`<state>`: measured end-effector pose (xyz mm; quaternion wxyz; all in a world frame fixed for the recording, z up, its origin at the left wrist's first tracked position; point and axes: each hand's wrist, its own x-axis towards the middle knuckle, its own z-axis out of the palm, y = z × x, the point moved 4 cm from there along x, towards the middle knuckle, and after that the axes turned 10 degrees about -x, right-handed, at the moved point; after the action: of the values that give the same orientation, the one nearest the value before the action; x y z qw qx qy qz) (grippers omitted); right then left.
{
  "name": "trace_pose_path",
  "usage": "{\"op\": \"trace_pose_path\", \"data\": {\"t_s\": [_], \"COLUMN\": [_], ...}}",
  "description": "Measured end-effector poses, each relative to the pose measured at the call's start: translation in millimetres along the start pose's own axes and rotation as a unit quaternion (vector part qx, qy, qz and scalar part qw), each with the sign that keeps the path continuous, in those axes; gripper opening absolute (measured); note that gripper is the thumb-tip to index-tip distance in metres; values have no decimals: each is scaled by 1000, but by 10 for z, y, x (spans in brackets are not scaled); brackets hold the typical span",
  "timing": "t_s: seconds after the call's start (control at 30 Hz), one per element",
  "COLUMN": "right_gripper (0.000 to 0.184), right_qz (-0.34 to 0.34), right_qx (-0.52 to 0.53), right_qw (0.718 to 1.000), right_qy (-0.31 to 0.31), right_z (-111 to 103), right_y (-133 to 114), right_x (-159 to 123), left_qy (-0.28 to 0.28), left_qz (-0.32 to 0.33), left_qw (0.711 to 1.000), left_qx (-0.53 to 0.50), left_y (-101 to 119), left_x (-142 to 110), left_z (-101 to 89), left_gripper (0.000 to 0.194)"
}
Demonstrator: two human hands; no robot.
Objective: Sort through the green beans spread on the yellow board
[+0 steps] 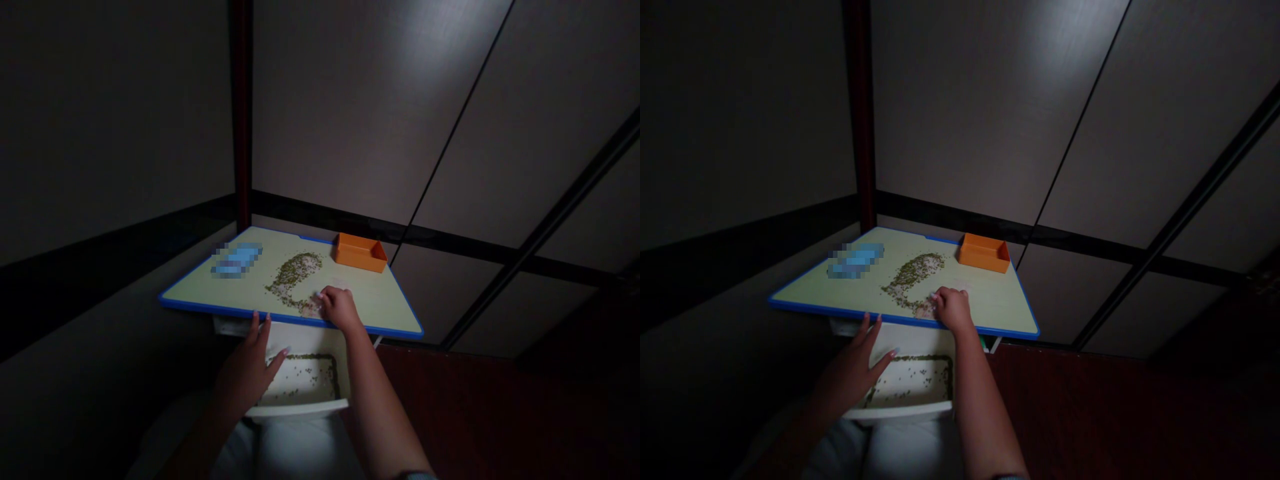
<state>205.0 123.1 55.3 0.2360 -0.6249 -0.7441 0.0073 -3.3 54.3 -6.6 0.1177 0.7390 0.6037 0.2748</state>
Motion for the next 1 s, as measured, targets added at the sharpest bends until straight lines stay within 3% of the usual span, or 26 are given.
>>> {"op": "trace_pose_path", "data": {"t_s": [0.43,1.0], "right_gripper": [20,19], "right_qz": [-1,-2], "right_qx": [-12,61], "right_qw": [1000,998], "right_qy": [1,11], "right_z": [21,20], "right_y": [-33,80], "right_x": [24,-21], "left_qy": [-4,-3], "left_qz": [2,3], "left_qw": [1000,1000], "left_qx": [-14,-22], "left_y": [11,-8], "left_x": [-10,-3], "left_z": [-12,-16], "left_gripper": [70,71]}}
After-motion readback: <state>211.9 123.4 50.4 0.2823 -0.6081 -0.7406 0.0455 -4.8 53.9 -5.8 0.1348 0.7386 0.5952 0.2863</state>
